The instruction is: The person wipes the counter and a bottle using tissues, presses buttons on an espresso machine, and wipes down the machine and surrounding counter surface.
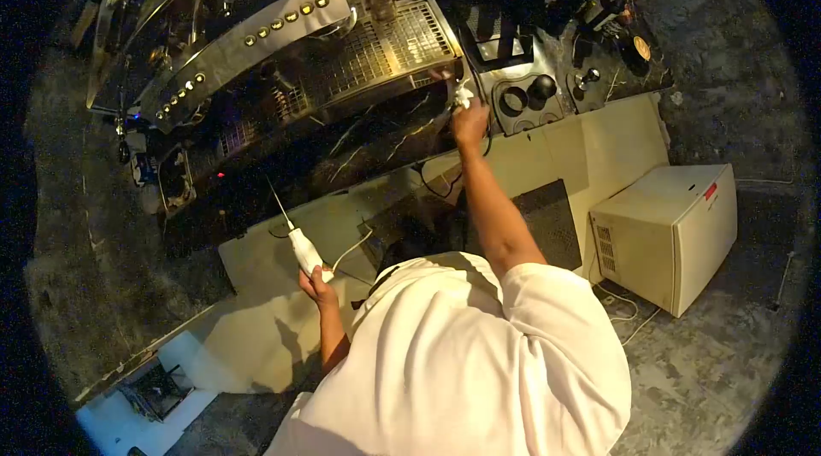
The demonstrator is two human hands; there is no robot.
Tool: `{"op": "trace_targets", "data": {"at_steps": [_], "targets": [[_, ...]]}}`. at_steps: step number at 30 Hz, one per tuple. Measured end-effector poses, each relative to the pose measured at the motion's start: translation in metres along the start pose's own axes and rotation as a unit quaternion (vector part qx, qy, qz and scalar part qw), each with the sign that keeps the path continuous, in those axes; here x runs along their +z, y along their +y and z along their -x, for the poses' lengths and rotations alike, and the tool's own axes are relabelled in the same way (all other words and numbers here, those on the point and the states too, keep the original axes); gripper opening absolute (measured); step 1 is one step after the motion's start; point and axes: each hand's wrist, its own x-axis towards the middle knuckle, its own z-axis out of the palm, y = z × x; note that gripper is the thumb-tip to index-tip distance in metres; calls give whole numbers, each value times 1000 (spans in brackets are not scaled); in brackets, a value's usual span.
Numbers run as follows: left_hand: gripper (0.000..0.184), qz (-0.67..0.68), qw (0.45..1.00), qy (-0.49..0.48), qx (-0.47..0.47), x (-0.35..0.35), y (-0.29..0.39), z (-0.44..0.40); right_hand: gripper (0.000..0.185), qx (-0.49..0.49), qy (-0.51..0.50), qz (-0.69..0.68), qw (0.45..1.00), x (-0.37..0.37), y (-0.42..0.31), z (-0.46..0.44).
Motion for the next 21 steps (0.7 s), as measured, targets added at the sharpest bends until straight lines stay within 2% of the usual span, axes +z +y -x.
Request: {"op": "trace_targets", "data": {"at_steps": [1, 2, 3, 4, 6, 8, 9, 11, 12, 13, 14, 15, 16, 18, 20, 21], "targets": [[37, -5, 1000, -2, 2, -4, 1, 3, 35, 35, -5, -1, 999, 9, -5, 9], [37, -4, 1000, 2, 4, -4, 0, -1, 31, -74, 98, 25, 992, 45, 8, 18], [36, 1, 1000, 5, 3, -6, 0, -2, 22, 66, -34, -59, 995, 30, -37, 25], [36, 5, 1000, 7, 0, -8, -1, -3, 20, 1, -8, 31, 999, 61, -47, 32], [35, 17, 1000, 14, -4, -6, -3, -3, 24, -75, -45, 42, 995, 113, -61, 71], [35, 22, 1000, 18, -7, -3, -3, 0, 28, -114, -145, -85, 979, 123, -92, 108], [35, 26, 999, 20, -8, -1, -1, 1, 33, -134, -201, -24, 970, 146, -91, 119], [36, 35, 999, 29, -5, -1, 1, 0, 27, -220, -139, -168, 951, 124, -112, 133], [39, 28, 999, 29, 6, -2, 1, 0, 34, -73, -175, -256, 948, 118, -119, 133], [41, 20, 999, 34, 14, -1, -2, 3, 37, -60, -259, -192, 945, 92, -117, 117], [41, 17, 998, 52, 13, -4, -5, 10, 36, -71, -291, -115, 947, 67, -115, 102], [43, 45, 996, 68, -28, -7, -8, 16, 35, -85, -319, -37, 943, 49, -110, 90], [45, 77, 992, 79, -63, -6, -11, 16, 36, 0, -197, -109, 974, 69, -75, 90], [44, 90, 989, 104, -61, -5, -13, 29, 38, 69, -140, -28, 987, 22, -73, 67], [43, 117, 984, 128, -49, -1, -9, 36, 36, -73, -21, 9, 997, 49, -7, 52], [42, 133, 980, 138, -41, 2, -6, 34, 31, -81, 18, 8, 996, 46, -10, 54]]}}
